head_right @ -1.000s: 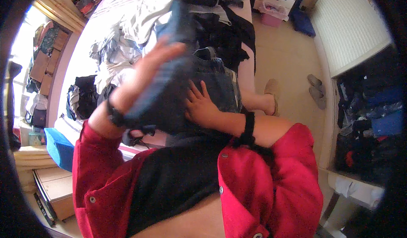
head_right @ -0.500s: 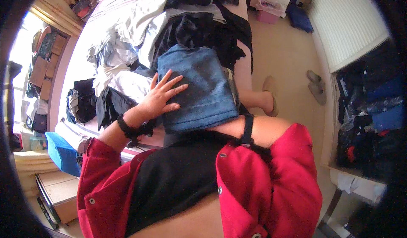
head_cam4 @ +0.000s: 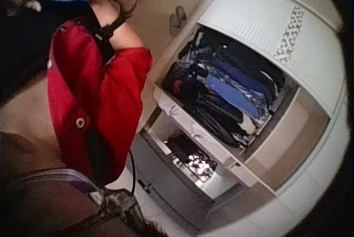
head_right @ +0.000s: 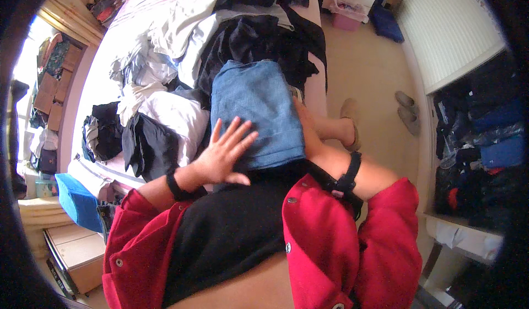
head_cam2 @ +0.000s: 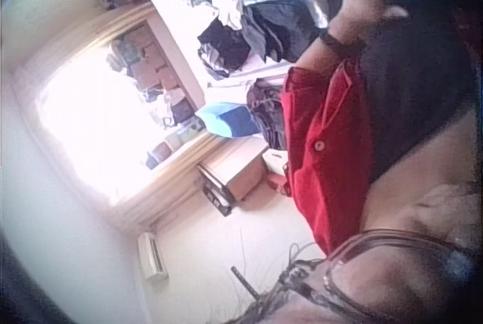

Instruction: The person folds several pairs of pants and jeans on a bed. They pick up each item, unfold it, fold it neatly, and place it on a growing stack. The person handles dark and light denim pants one at a time.

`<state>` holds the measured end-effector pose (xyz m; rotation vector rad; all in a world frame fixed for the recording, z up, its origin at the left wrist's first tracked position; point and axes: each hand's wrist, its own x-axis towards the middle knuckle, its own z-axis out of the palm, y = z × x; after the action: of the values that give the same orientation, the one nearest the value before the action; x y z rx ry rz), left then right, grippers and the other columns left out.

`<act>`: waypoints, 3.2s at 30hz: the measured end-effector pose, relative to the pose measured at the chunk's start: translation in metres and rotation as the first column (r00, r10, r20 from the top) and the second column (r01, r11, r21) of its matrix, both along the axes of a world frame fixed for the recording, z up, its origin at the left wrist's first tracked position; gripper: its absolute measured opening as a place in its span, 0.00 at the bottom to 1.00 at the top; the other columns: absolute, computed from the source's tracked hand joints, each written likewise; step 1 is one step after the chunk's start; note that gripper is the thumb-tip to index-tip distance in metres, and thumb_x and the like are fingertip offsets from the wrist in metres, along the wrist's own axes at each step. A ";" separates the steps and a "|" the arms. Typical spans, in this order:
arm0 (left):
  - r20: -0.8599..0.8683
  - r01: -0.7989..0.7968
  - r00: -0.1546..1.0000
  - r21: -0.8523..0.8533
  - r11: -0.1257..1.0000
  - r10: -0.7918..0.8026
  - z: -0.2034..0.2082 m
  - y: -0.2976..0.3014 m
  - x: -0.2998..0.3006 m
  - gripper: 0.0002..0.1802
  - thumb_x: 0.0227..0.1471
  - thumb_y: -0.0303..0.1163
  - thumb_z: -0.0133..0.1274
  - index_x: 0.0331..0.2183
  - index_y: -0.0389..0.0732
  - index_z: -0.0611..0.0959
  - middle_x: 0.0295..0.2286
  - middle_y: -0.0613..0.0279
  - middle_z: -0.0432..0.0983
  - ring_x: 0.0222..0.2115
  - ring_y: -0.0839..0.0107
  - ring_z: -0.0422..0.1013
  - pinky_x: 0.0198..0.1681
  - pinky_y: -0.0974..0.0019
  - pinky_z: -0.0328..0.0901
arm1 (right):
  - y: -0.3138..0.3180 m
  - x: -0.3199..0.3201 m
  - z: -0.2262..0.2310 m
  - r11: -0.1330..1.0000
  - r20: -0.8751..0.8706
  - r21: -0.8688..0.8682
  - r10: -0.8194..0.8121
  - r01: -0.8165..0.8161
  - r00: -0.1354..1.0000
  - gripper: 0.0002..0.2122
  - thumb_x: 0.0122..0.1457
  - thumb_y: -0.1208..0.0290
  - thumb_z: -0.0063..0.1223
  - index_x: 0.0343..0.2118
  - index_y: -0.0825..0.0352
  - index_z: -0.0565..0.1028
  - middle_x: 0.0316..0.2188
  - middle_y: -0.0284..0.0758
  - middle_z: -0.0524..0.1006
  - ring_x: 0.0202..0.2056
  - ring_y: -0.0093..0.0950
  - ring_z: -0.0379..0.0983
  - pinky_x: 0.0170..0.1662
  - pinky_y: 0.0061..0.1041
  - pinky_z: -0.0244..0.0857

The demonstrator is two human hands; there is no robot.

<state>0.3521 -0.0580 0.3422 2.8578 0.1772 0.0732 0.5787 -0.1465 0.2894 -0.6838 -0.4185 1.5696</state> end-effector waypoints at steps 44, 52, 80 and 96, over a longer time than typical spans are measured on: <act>0.156 -0.298 0.938 -0.096 0.950 0.310 -0.043 -0.008 -0.047 0.53 0.33 0.44 0.64 0.57 0.39 0.56 0.57 0.48 0.50 0.59 0.53 0.46 0.60 0.49 0.38 | 0.007 0.009 0.097 0.975 0.194 -0.193 0.148 -0.110 0.970 0.14 0.52 0.74 0.51 0.42 0.72 0.69 0.35 0.38 0.75 0.35 0.31 0.75 0.38 0.32 0.72; 0.466 0.190 0.829 0.282 0.940 -0.308 -0.018 -0.026 -0.071 0.23 0.40 0.36 0.59 0.41 0.41 0.75 0.45 0.53 0.69 0.51 0.53 0.61 0.50 0.49 0.58 | 0.065 -0.036 0.182 0.944 0.342 0.151 0.228 -0.292 0.912 0.07 0.51 0.71 0.54 0.32 0.66 0.73 0.27 0.29 0.75 0.30 0.22 0.73 0.36 0.24 0.68; 0.137 -0.871 0.423 -0.212 0.444 0.896 -0.119 0.057 -0.185 0.35 0.44 0.37 0.56 0.54 0.39 0.64 0.51 0.49 0.61 0.54 0.55 0.56 0.57 0.59 0.49 | 0.023 -0.007 0.015 0.985 0.803 -0.159 0.086 0.072 0.590 0.21 0.52 0.81 0.53 0.49 0.69 0.61 0.32 0.32 0.74 0.31 0.19 0.70 0.39 0.22 0.65; -0.144 -0.638 0.754 -0.395 0.661 0.641 -0.099 0.006 -0.218 0.36 0.44 0.36 0.57 0.54 0.38 0.64 0.51 0.50 0.62 0.52 0.58 0.60 0.54 0.62 0.56 | 0.034 -0.054 0.018 0.829 0.737 0.073 -0.420 -0.555 -0.530 0.26 0.50 0.44 0.47 0.53 0.46 0.67 0.58 0.34 0.58 0.62 0.36 0.45 0.63 0.45 0.30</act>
<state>0.1339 -0.0517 0.2431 2.2210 1.0660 0.1623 0.5244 -0.1126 0.3079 -1.5301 -2.4699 0.0423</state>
